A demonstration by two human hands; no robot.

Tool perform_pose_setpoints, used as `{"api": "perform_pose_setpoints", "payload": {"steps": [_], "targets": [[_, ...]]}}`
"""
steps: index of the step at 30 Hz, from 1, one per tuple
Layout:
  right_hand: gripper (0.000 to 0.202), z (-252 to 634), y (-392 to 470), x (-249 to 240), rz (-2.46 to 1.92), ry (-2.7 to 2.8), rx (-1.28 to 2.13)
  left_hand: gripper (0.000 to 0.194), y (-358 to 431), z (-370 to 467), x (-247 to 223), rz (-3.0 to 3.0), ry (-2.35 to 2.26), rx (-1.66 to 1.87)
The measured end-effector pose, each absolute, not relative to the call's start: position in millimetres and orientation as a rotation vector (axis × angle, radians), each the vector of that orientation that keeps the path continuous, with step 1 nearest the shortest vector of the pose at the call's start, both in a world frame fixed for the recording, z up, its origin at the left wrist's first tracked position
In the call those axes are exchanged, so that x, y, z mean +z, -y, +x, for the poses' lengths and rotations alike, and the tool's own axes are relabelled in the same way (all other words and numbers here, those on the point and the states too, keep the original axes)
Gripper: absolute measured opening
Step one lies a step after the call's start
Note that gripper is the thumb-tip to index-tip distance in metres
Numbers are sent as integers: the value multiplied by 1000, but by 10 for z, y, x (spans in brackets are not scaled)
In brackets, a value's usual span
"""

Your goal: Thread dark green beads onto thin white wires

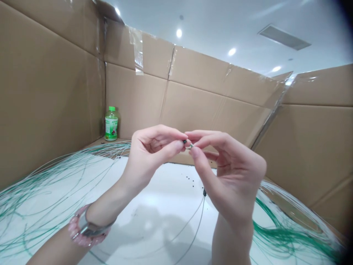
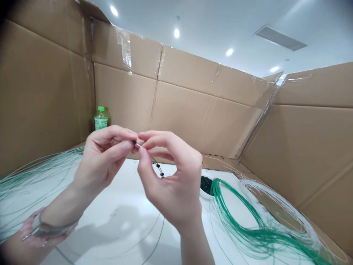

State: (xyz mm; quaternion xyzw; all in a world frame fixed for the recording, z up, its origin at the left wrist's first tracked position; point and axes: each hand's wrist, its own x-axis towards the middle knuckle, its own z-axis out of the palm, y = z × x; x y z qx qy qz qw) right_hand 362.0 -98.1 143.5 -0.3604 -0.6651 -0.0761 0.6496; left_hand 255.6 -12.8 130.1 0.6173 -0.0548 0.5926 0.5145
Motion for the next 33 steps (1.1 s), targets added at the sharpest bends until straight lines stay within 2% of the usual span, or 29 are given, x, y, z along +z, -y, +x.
{"api": "perform_pose_setpoints", "payload": {"steps": [33], "targets": [[17,3598,936,1420,-786,1485,-291,13,192,2595,1284,1463,171,1481]]}}
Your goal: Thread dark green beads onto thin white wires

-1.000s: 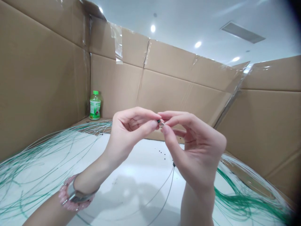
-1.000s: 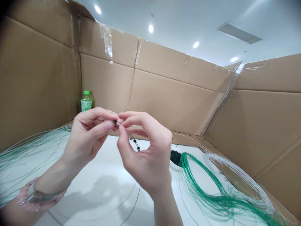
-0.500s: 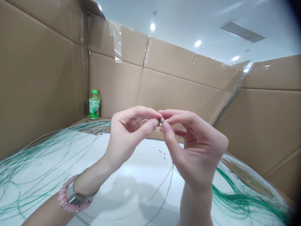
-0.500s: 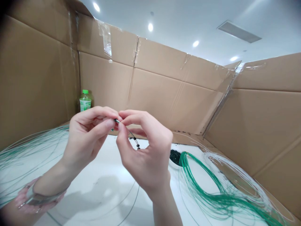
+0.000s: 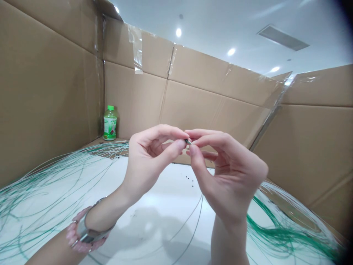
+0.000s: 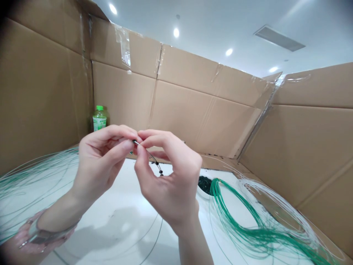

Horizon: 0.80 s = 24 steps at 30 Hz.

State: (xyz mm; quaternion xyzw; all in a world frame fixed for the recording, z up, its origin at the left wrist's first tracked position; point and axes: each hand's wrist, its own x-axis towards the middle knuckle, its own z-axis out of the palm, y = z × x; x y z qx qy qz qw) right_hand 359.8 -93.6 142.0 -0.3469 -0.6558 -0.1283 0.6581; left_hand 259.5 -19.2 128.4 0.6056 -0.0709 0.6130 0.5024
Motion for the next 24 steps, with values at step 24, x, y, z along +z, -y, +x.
{"api": "perform_pose_setpoints", "payload": {"steps": [24], "targets": [[21,3618,959,1429,-834,1506,-330,17,196,2571,1305,1593,121,1597]]}}
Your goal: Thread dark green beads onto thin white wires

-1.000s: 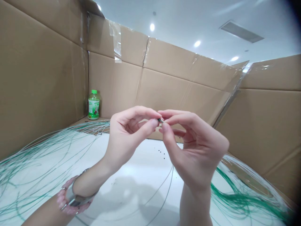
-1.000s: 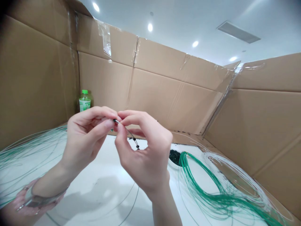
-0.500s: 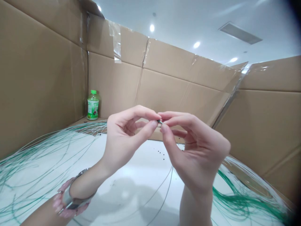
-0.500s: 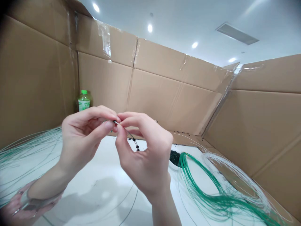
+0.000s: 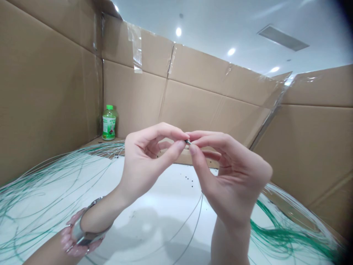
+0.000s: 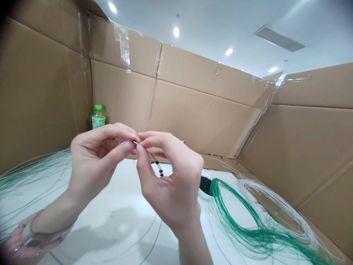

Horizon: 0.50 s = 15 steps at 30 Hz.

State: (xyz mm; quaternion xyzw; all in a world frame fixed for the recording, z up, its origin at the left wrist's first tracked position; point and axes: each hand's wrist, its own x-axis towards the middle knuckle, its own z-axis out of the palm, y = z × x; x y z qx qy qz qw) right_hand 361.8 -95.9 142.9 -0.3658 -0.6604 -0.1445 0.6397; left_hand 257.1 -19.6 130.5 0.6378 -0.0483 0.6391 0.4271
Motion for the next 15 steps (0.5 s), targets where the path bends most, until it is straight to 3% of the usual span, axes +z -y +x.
{"api": "perform_pose_setpoints", "payload": {"steps": [15], "targets": [[21,3665,949,1455,-846,1516,-383,12,178,2534,1350,1694,18,1613]]}}
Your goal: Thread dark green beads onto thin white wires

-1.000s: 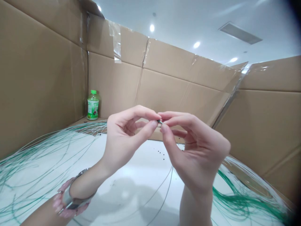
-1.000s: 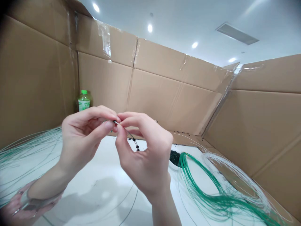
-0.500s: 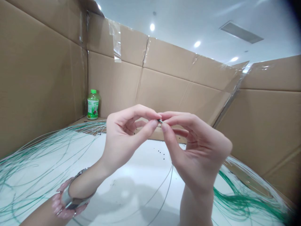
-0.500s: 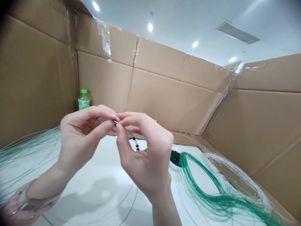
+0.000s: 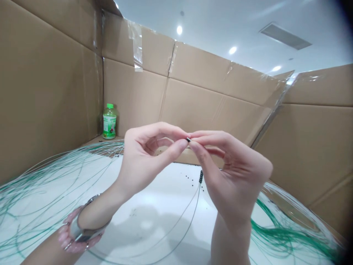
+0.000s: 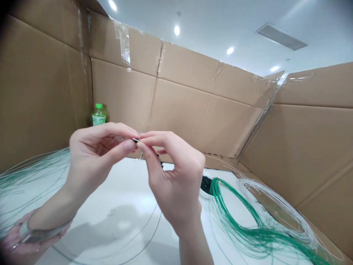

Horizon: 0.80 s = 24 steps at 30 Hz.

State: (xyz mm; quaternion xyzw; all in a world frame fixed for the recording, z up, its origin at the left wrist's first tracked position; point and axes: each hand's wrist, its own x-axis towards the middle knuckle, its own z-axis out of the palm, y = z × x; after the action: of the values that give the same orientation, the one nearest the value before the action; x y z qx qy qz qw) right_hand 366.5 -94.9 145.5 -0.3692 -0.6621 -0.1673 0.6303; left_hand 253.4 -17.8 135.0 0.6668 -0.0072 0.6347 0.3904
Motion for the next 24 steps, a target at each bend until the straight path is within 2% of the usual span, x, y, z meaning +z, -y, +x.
{"api": "perform_pose_setpoints", "payload": {"steps": [20,24], "targets": [[19,3644,887,1449,-734,1483,-304,3,132,2461,1381,1728,16,1420],[19,3599,867,1448,-700,1442,-333,4,137,2484,1364,1705,-28,1545]]}}
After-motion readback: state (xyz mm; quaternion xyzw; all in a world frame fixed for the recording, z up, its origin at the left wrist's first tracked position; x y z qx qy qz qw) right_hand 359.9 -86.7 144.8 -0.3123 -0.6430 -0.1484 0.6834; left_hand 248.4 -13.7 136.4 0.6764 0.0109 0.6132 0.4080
